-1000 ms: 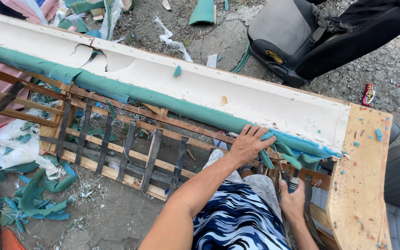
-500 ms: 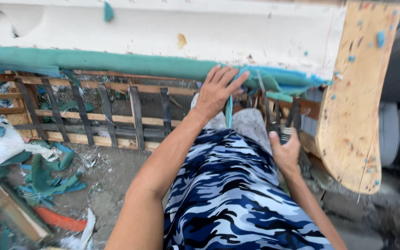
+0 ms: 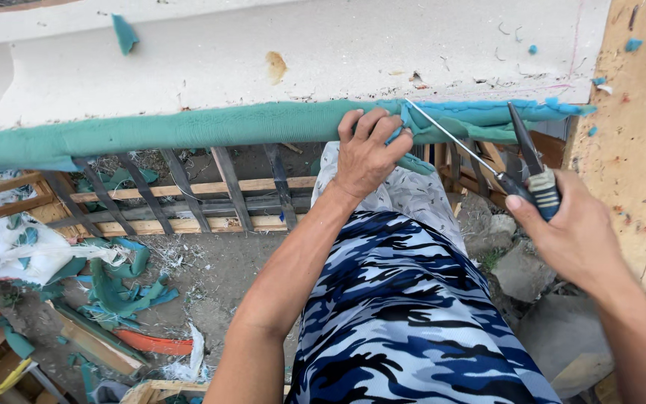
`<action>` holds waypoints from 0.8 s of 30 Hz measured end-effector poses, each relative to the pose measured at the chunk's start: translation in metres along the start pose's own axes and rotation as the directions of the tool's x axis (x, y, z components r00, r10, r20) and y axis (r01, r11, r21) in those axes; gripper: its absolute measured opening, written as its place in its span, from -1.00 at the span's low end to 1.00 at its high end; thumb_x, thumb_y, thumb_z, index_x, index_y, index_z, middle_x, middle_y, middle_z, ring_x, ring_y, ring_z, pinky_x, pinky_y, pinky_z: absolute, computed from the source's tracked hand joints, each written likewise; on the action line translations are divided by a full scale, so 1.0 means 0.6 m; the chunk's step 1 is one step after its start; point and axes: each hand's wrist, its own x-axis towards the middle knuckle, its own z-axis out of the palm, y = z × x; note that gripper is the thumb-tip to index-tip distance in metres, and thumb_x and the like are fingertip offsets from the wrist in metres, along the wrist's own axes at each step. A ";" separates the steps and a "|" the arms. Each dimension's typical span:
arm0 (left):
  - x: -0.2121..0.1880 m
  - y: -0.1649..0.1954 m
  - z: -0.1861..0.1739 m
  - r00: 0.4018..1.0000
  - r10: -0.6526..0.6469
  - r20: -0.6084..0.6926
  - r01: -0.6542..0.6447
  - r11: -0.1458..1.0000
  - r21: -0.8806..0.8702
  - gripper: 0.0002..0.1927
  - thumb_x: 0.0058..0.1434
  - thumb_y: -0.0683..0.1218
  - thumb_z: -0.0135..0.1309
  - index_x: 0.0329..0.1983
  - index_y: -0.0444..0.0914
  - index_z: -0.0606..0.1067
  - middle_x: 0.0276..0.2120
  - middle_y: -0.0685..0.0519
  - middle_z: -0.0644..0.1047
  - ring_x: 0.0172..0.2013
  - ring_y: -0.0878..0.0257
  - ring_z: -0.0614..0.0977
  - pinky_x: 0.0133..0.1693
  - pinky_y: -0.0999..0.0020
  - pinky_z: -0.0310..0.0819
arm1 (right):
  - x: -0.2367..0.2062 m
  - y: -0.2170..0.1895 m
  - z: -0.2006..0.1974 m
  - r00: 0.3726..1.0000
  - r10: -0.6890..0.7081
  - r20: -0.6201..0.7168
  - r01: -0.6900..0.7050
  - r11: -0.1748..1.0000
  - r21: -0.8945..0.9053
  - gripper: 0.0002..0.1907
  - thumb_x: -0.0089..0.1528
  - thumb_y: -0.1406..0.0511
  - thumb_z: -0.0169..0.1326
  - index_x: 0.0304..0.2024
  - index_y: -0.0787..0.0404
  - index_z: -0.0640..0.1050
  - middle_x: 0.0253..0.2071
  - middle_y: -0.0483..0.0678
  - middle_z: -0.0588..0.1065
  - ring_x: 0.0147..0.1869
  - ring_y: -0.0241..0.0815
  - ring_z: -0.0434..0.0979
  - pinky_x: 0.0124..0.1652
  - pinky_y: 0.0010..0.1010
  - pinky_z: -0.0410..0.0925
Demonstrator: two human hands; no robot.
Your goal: The person uses pliers to trim excess green fabric from the edge of a long white foam piece. They repeatedly pull and cut small sections of fabric along the seam, removing loose pieces as they work.
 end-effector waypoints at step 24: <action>-0.003 -0.034 0.012 0.999 0.014 0.043 -0.010 0.997 -0.082 -0.84 0.27 -0.07 0.27 -0.20 0.05 0.52 -0.06 0.24 0.50 0.07 0.29 0.47 0.20 0.19 0.13 | 0.085 -0.064 0.052 0.960 0.133 0.246 -0.166 0.979 0.119 -0.41 0.26 -0.07 0.10 -0.01 0.32 0.45 -0.44 0.09 0.50 -0.39 -0.02 0.53 -0.39 -0.17 0.42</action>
